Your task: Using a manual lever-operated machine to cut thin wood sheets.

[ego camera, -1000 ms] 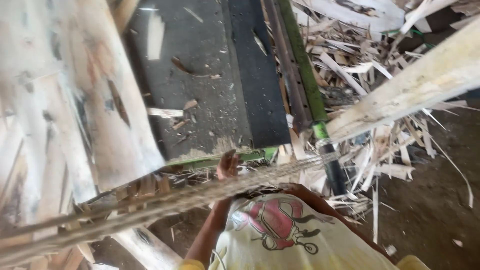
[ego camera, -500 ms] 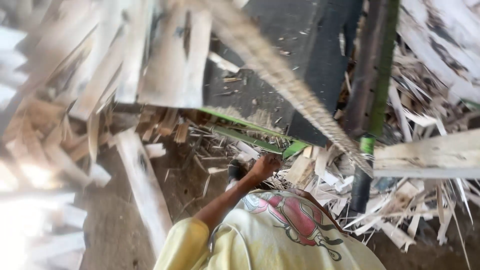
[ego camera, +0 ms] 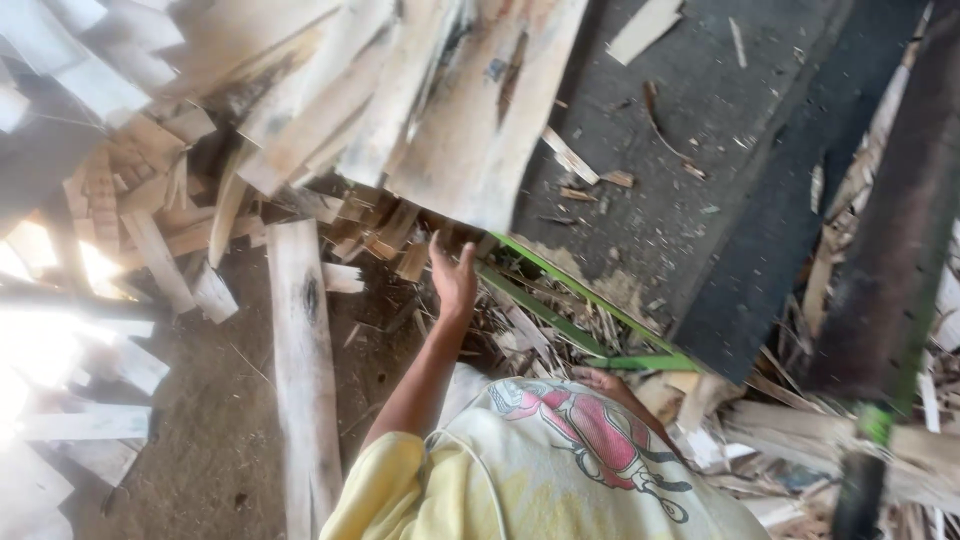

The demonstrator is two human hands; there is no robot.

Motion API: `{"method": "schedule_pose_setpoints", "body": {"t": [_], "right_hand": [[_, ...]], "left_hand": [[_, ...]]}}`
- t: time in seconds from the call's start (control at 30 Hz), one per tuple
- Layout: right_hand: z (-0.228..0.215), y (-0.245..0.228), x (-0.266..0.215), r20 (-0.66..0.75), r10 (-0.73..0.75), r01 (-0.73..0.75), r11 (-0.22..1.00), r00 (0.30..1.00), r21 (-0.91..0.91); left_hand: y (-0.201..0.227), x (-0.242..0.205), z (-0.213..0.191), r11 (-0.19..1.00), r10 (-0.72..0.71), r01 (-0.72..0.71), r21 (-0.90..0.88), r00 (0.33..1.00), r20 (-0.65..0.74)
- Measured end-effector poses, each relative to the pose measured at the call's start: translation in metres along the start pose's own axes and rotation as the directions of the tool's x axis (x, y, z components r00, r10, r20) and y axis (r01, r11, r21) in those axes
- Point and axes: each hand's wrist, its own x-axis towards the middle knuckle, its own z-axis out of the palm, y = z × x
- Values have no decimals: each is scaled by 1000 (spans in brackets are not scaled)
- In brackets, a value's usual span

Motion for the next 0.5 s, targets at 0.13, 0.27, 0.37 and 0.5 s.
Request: {"method": "schedule_pose_setpoints", "body": {"t": [0.13, 0.27, 0.37, 0.5], "right_hand": [[47, -112, 85, -124, -35, 34, 999, 992, -9], [112, -257, 122, -334, -118, 89, 991, 935, -101], [131, -300, 167, -565, -70, -25, 987, 822, -158], [118, -295, 232, -653, -239, 114, 967, 719, -228]], "left_hand": [[20, 83, -66, 998, -50, 46, -30, 987, -150], [40, 147, -115, 993, 60, -49, 111, 993, -99], [45, 188, -141, 906, 180, -166, 389, 984, 0], [30, 231, -153, 694, 305, -311, 649, 944, 127]]}}
